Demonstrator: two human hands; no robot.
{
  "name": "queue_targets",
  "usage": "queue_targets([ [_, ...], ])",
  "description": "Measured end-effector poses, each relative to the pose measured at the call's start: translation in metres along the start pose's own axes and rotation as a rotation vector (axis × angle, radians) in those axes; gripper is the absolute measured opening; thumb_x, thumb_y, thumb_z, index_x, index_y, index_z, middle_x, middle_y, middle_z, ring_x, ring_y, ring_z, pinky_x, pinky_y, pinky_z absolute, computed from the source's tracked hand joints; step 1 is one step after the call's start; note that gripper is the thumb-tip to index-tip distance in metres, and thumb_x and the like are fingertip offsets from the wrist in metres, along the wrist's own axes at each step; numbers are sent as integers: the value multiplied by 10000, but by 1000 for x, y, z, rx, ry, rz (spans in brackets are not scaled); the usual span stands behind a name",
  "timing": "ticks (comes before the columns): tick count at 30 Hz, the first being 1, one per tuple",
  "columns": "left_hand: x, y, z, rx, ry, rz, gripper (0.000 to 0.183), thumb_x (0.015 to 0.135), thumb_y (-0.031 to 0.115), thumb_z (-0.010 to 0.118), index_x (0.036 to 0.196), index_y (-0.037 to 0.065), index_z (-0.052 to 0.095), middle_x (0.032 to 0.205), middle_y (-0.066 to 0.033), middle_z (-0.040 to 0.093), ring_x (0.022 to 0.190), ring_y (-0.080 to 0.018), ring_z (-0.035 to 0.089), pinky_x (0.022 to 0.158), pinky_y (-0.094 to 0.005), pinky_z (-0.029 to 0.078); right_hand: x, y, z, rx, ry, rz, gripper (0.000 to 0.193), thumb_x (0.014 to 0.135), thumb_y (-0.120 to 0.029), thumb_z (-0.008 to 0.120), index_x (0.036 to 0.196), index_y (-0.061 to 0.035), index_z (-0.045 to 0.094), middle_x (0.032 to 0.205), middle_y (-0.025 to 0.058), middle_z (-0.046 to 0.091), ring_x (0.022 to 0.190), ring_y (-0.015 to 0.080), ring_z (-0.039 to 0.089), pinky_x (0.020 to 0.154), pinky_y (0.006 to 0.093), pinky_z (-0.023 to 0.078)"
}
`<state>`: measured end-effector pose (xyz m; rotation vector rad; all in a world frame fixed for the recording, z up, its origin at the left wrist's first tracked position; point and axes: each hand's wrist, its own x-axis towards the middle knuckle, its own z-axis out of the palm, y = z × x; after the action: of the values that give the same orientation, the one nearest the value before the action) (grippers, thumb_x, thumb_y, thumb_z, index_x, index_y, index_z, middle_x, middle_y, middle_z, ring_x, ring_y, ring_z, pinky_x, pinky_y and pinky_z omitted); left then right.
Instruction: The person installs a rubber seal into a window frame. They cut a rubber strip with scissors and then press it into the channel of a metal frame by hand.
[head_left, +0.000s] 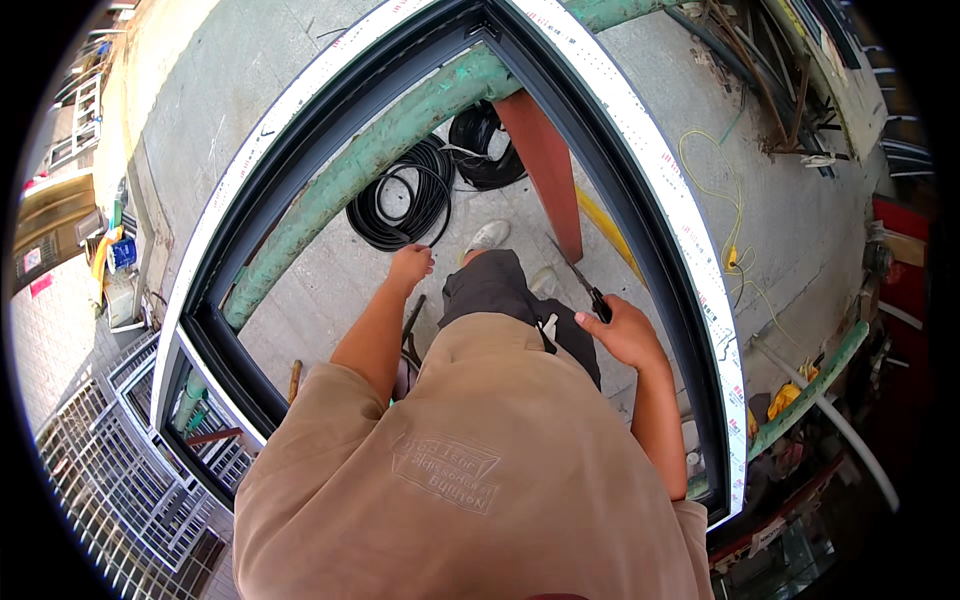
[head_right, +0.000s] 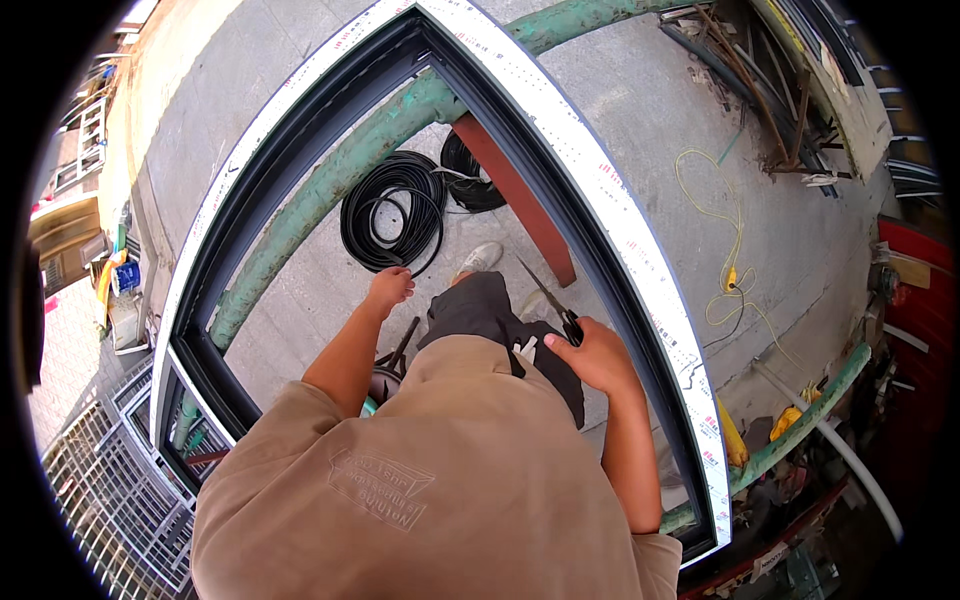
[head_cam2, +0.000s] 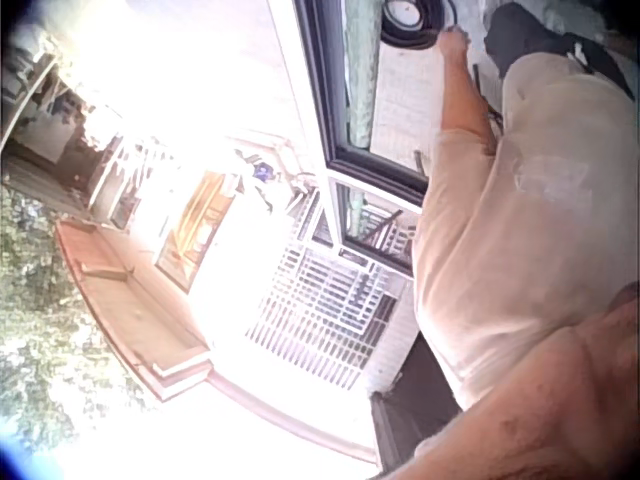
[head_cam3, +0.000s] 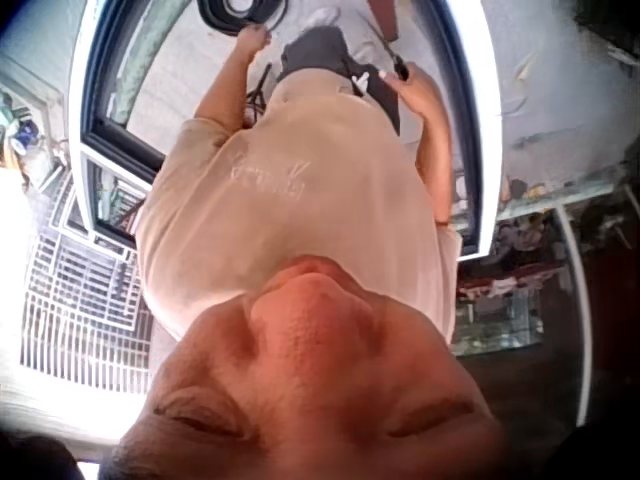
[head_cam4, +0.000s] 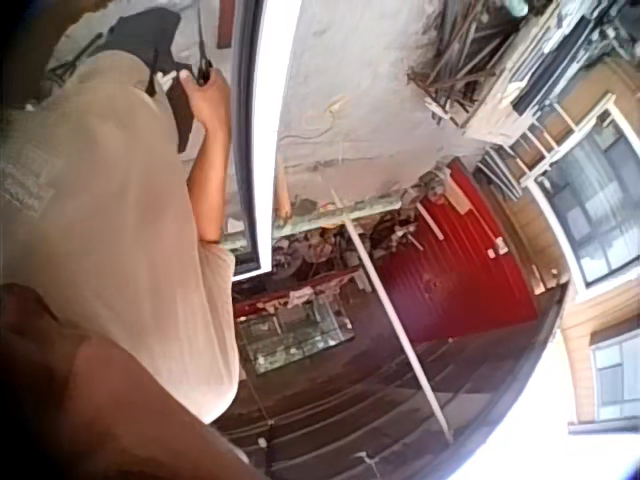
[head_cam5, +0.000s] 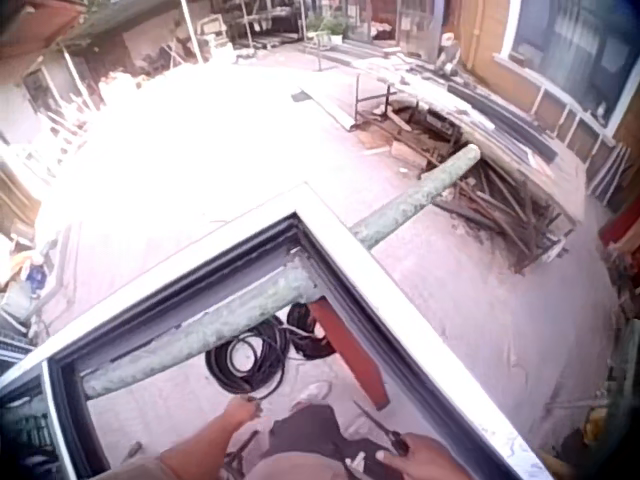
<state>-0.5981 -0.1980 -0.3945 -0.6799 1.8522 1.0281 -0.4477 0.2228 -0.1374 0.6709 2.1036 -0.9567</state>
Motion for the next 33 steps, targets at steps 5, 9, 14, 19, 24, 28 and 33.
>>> queue_targets([
  [5, -9, -39, 67, -192, 5, -21, 372, 1075, 194, 615, 1350, -33, 722, 1023, -122, 793, 811, -200, 748, 713, -323, 598, 43, 24, 18, -121, 50, 46, 751, 943, -626, 810, 1191, 80, 743, 1130, 314, 784, 1112, 486, 757, 938, 500, 583],
  [9, -7, -79, 101, -243, -41, -69, 359, 1097, 194, 609, 1357, -29, 718, 1035, -116, 785, 797, -187, 735, 708, -309, 589, 62, 43, 36, -19, 105, -42, 725, 940, -605, 836, 1170, 68, 696, 1048, 229, 756, 992, 398, 733, 885, 478, 557],
  [14, 5, -115, 99, -310, -9, -113, 371, 1141, 251, 595, 1449, 57, 671, 1108, -63, 782, 914, -171, 743, 818, -324, 581, 111, 51, 55, 294, 187, -168, 630, 975, -529, 849, 1186, 32, 655, 1052, 128, 708, 965, 240, 672, 851, 413, 536],
  [19, 17, -129, 74, -384, 103, -59, 367, 1128, 235, 597, 1445, 69, 676, 1121, -55, 772, 949, -164, 738, 844, -327, 576, 170, 26, 58, 757, 429, -263, 460, 1001, -360, 870, 1190, -4, 650, 1051, 51, 674, 950, 128, 629, 838, 303, 514],
  [24, 50, -82, 72, -357, 122, 49, 349, 1124, 203, 588, 1421, 51, 693, 1106, -63, 781, 912, -149, 737, 826, -301, 583, 227, -7, 45, 574, 733, -413, 360, 1066, -291, 785, 1179, 15, 630, 1350, 159, 725, 1125, 186, 671, 1007, 363, 547],
  [28, 128, -43, 93, -362, 43, 200, 350, 1116, 175, 614, 1375, -44, 697, 1079, -126, 794, 868, -186, 746, 802, -326, 592, 279, -23, 41, 576, 839, -583, 345, 1125, -314, 706, 1271, -10, 634, 1292, 91, 712, 1096, 183, 660, 993, 364, 539],
  [33, 222, 4, 111, -280, 31, 311, 358, 1093, 171, 640, 1353, -67, 705, 1041, -131, 797, 842, -186, 744, 788, -344, 597, 308, -10, 47, 776, 719, -704, 496, 1129, -449, 684, 1349, -13, 595, 1266, 100, 706, 1179, 180, 641, 1071, 367, 512],
])
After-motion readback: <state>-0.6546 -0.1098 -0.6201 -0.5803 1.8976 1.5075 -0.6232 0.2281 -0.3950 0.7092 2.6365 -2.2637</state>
